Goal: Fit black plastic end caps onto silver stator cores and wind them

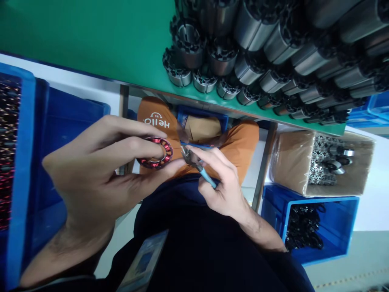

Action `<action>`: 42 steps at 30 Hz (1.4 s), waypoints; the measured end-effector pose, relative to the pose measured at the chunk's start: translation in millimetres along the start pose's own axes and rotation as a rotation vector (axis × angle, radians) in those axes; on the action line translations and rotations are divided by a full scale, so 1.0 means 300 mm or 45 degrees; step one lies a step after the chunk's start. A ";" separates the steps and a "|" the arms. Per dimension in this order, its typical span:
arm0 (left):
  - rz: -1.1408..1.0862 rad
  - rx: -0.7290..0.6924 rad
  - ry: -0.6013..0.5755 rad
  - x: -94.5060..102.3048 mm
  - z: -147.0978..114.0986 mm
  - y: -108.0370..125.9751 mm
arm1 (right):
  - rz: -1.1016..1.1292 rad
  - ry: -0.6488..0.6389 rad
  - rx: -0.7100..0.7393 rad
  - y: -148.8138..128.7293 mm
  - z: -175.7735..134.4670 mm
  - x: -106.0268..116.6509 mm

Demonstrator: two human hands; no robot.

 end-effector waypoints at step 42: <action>-1.256 0.929 0.079 -0.202 -0.053 -0.168 | -0.616 0.309 0.102 0.025 0.010 0.074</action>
Point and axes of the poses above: each hand's wrist, its own z-axis towards the middle knuckle, its own x-axis out of the back of the hand, y = z × x, the point moved 8 cm from there along z, towards the middle knuckle, and after that the axes turned 10 degrees about -z, right-handed, at the moved point
